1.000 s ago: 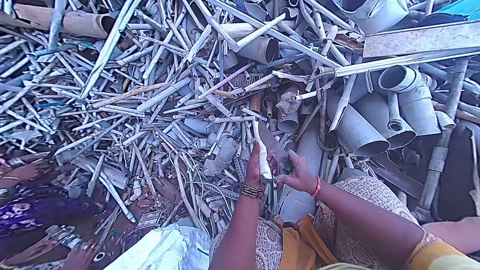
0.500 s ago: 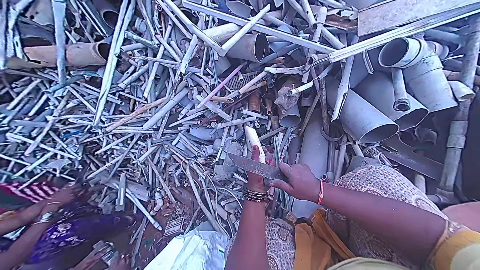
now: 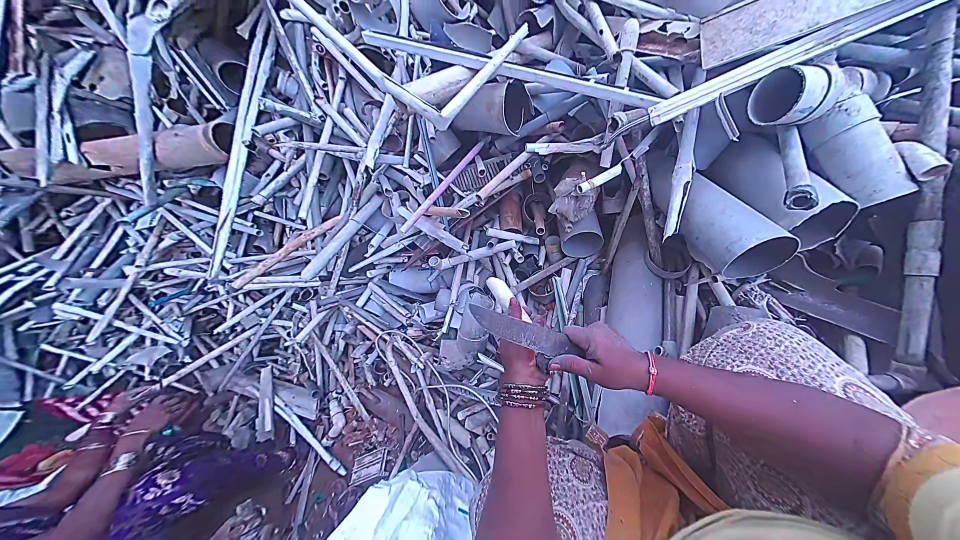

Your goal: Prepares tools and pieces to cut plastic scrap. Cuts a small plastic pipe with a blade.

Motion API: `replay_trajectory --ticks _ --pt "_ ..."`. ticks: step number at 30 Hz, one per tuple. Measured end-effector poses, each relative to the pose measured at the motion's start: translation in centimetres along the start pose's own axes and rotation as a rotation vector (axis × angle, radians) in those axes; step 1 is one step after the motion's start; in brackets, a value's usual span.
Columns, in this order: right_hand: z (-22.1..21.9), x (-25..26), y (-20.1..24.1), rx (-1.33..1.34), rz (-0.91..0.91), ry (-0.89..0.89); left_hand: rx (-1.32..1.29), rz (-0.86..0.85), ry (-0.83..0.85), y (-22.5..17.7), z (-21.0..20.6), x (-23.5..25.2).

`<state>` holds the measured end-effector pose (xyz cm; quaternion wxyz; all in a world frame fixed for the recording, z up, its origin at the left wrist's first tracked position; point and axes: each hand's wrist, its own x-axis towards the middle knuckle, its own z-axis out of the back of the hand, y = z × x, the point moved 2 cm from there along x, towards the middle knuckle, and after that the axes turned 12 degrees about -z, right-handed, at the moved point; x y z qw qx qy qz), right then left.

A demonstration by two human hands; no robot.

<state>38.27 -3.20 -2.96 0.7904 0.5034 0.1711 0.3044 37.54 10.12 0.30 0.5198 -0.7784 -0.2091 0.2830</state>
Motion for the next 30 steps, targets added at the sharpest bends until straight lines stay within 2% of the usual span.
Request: replay_trajectory --ticks 2,4,7,8,12,19,22,25,30 --pt "0.3 0.0 -0.1 -0.198 0.158 -0.111 -0.030 0.114 0.018 0.5 0.2 0.1" --pt "0.5 0.5 -0.8 -0.186 0.243 -0.199 -0.069 0.171 0.092 0.9 0.7 0.2" --pt "1.6 1.5 -1.4 0.034 0.006 -0.103 -0.142 0.190 0.155 0.6 0.4 0.1" --pt "1.9 1.8 -1.5 0.036 -0.054 -0.061 -0.165 0.192 0.162 0.5 0.3 0.1" --pt "1.2 1.3 -0.5 -0.107 -0.077 0.018 -0.240 0.049 0.228 0.8 0.6 0.2" --pt "0.3 -0.1 1.3 -0.247 -0.250 0.018 -0.263 0.067 0.184 0.6 0.5 -0.3" --pt "0.4 -0.3 1.7 -0.327 -0.303 0.080 -0.264 0.090 0.191 0.7 0.5 -0.4" --pt "0.4 -0.2 2.0 -0.385 -0.295 0.121 -0.266 0.110 0.205 0.9 0.9 -0.3" --pt "0.3 0.1 1.4 -0.408 -0.174 0.169 -0.109 0.148 0.254 0.6 1.0 -0.5"
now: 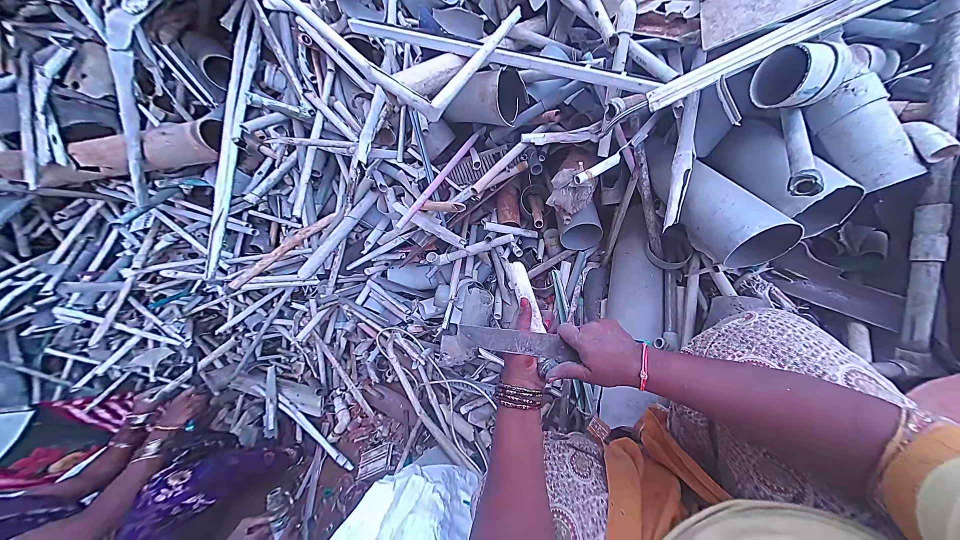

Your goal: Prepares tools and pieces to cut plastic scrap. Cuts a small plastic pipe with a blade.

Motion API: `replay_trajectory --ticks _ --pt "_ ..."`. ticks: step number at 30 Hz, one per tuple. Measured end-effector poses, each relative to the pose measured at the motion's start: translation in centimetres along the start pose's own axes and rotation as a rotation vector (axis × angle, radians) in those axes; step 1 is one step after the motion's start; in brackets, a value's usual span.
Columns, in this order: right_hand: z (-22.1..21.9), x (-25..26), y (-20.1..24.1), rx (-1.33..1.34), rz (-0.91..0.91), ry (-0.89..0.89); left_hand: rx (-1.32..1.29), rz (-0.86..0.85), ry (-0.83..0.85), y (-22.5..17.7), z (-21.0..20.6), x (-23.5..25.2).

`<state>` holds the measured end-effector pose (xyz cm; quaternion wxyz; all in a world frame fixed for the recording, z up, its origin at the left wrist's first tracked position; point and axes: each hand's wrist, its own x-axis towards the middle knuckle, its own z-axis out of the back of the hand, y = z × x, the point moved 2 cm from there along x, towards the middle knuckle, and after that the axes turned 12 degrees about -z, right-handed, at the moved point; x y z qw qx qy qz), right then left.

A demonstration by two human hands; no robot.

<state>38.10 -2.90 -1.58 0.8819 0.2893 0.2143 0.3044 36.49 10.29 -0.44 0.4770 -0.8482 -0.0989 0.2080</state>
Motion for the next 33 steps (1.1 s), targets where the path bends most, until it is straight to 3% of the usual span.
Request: replay_trajectory --ticks 3,7,9,11,14,19,22,30,33 --pt "-0.5 -0.1 0.1 -0.056 0.105 -0.053 0.006 0.124 0.016 0.4 0.2 0.1" --pt "-1.5 -0.1 -0.2 -0.091 0.295 -0.305 -0.046 0.193 0.044 1.0 0.2 0.4" --pt "-1.8 0.5 -0.9 0.047 0.389 -0.500 -0.202 0.176 0.117 0.7 0.2 0.9" --pt "-1.9 1.0 -1.5 0.294 0.377 -0.566 -0.243 0.056 0.180 0.4 0.3 1.0" --pt "-1.0 0.9 -1.9 0.350 0.226 -0.435 -0.206 -0.062 0.134 0.3 0.9 1.0" --pt "-1.0 0.0 -0.7 0.214 0.047 -0.250 -0.354 -0.005 0.195 0.5 0.5 1.3" --pt "-1.0 -0.7 0.4 0.154 -0.083 -0.172 -0.221 -0.040 0.087 0.0 0.3 1.1" --pt "-0.5 -1.3 1.1 0.049 -0.090 -0.037 -0.138 0.083 0.173 0.5 0.6 1.0" --pt "-1.0 -1.0 0.5 0.062 0.023 -0.068 -0.049 0.118 0.166 0.5 0.5 0.6"
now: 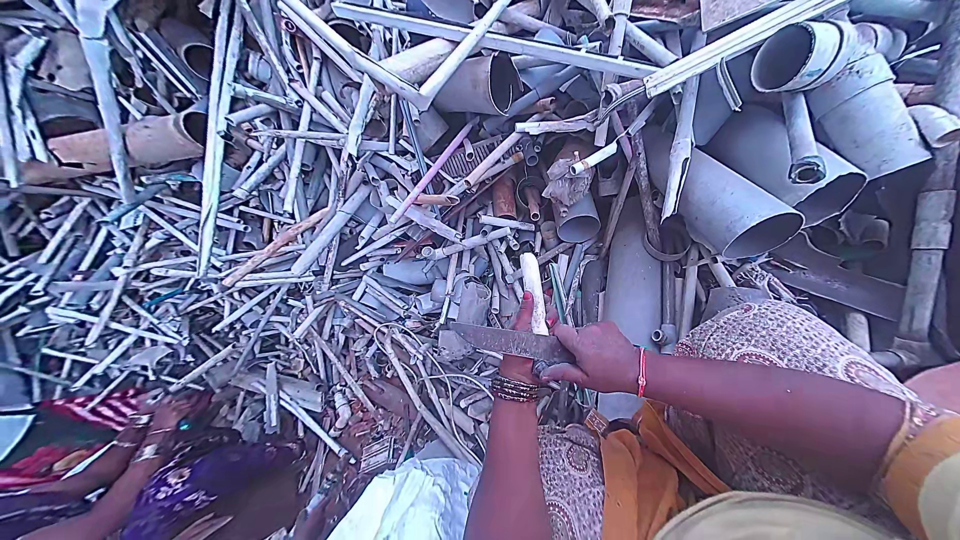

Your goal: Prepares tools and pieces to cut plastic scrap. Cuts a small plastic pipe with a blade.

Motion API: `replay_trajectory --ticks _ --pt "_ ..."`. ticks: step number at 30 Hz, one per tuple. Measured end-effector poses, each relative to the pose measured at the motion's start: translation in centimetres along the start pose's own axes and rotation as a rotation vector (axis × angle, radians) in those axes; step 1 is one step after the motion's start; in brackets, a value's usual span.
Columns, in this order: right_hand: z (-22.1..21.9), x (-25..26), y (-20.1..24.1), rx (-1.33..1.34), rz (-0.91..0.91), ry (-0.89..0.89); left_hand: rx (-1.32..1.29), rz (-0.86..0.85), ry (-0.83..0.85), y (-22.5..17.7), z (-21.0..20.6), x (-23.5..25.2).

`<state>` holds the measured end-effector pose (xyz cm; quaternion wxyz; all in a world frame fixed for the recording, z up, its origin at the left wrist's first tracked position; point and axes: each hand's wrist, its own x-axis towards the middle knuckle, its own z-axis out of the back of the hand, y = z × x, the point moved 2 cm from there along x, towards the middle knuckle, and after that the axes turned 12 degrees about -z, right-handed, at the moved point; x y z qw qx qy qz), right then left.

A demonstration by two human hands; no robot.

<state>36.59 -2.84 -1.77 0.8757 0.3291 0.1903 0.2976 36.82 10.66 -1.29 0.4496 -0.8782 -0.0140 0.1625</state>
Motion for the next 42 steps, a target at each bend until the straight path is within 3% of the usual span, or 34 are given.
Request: replay_trajectory --ticks 5,9,11,13,15,23,29,31,36,39,42 --pt "-1.0 0.0 -0.3 -0.022 0.162 -0.112 0.178 0.103 -0.118 0.1 -0.5 -0.3" --pt "-1.6 0.8 -1.5 -0.052 0.470 -0.628 -0.019 0.032 -0.132 -0.1 -1.0 -0.3" --pt "-1.3 1.4 -1.9 0.128 0.490 -0.691 -0.158 -0.041 -0.012 -0.7 -0.9 -0.5" --pt "-0.9 1.5 -2.3 0.367 0.346 -0.567 -0.208 -0.116 0.057 -1.0 -0.3 -0.6" --pt "-0.4 1.5 -2.4 0.400 0.237 -0.466 -0.233 -0.139 0.028 -1.1 0.0 -0.5" --pt "-0.6 0.3 -0.4 0.071 0.118 -0.349 -0.261 -0.069 0.104 -0.6 -0.3 -0.1" --pt "-0.3 -0.1 0.3 -0.104 0.077 -0.224 -0.053 -0.010 -0.010 -0.9 -0.3 -0.2" --pt "-0.1 -0.1 0.3 -0.126 0.091 -0.184 0.032 -0.045 -0.079 -1.0 -0.2 -0.4" --pt "-0.5 0.6 -0.4 -0.201 0.359 -0.345 0.092 0.064 -0.233 -0.6 -0.4 -0.8" --pt "-1.4 1.2 -1.1 -0.074 0.508 -0.422 0.046 0.165 -0.178 -0.3 -0.6 -0.2" --pt "-1.5 1.5 -1.4 0.396 0.322 -0.211 -0.054 0.072 -0.064 -0.1 -0.2 0.5"
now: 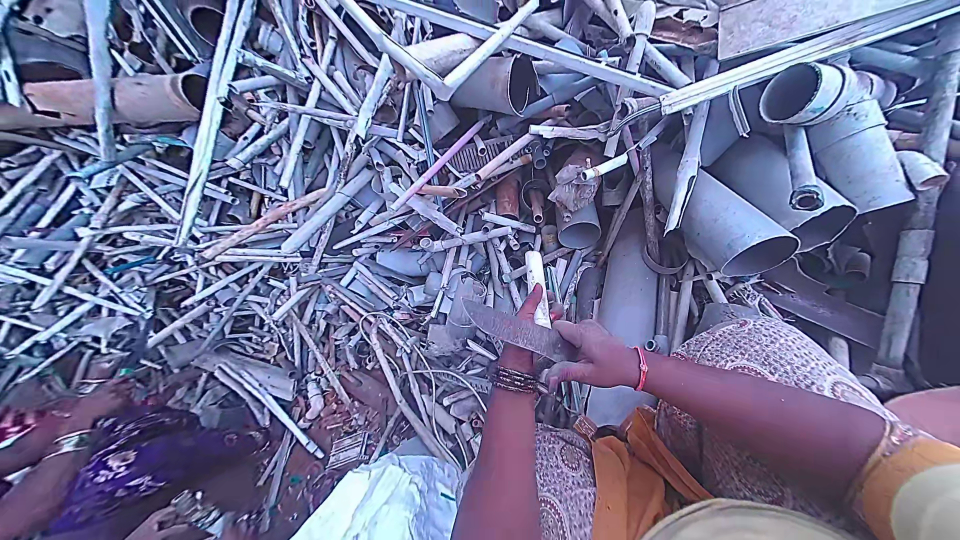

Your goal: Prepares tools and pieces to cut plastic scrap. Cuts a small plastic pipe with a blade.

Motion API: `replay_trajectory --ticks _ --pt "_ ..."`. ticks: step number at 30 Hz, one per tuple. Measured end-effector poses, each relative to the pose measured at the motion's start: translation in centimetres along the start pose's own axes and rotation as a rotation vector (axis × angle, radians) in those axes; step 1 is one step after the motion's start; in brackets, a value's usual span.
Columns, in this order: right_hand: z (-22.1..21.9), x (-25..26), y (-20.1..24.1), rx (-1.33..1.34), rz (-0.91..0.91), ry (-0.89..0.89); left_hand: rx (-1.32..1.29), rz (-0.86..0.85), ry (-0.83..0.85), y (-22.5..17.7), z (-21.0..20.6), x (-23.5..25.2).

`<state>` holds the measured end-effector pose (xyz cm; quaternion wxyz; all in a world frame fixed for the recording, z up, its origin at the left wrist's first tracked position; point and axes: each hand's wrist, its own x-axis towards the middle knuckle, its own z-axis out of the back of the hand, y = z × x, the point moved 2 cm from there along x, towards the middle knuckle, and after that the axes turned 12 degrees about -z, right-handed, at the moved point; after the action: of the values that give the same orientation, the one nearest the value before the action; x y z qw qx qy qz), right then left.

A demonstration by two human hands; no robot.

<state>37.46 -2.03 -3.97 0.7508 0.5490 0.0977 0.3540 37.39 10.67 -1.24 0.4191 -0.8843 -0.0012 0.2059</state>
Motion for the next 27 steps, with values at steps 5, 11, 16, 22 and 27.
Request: replay_trajectory --ticks 5,11,16,22,27 --pt "2.2 0.5 0.2 -0.143 -0.230 0.032 -0.082 -0.185 -0.029 -0.1 -0.4 -0.3" --pt "2.0 0.1 1.3 -0.442 -0.238 0.004 -0.149 -0.186 0.023 0.1 -0.4 0.0" --pt "1.5 -0.2 2.0 -0.580 -0.237 0.078 -0.041 -0.122 -0.007 -0.2 -0.5 -0.1" --pt "1.2 -0.1 1.6 -0.618 -0.088 0.080 0.081 -0.056 -0.105 0.2 -0.2 -0.2" --pt "1.3 0.6 -0.2 -0.011 -0.061 0.069 0.016 -0.044 -0.015 0.0 -0.6 -0.4"
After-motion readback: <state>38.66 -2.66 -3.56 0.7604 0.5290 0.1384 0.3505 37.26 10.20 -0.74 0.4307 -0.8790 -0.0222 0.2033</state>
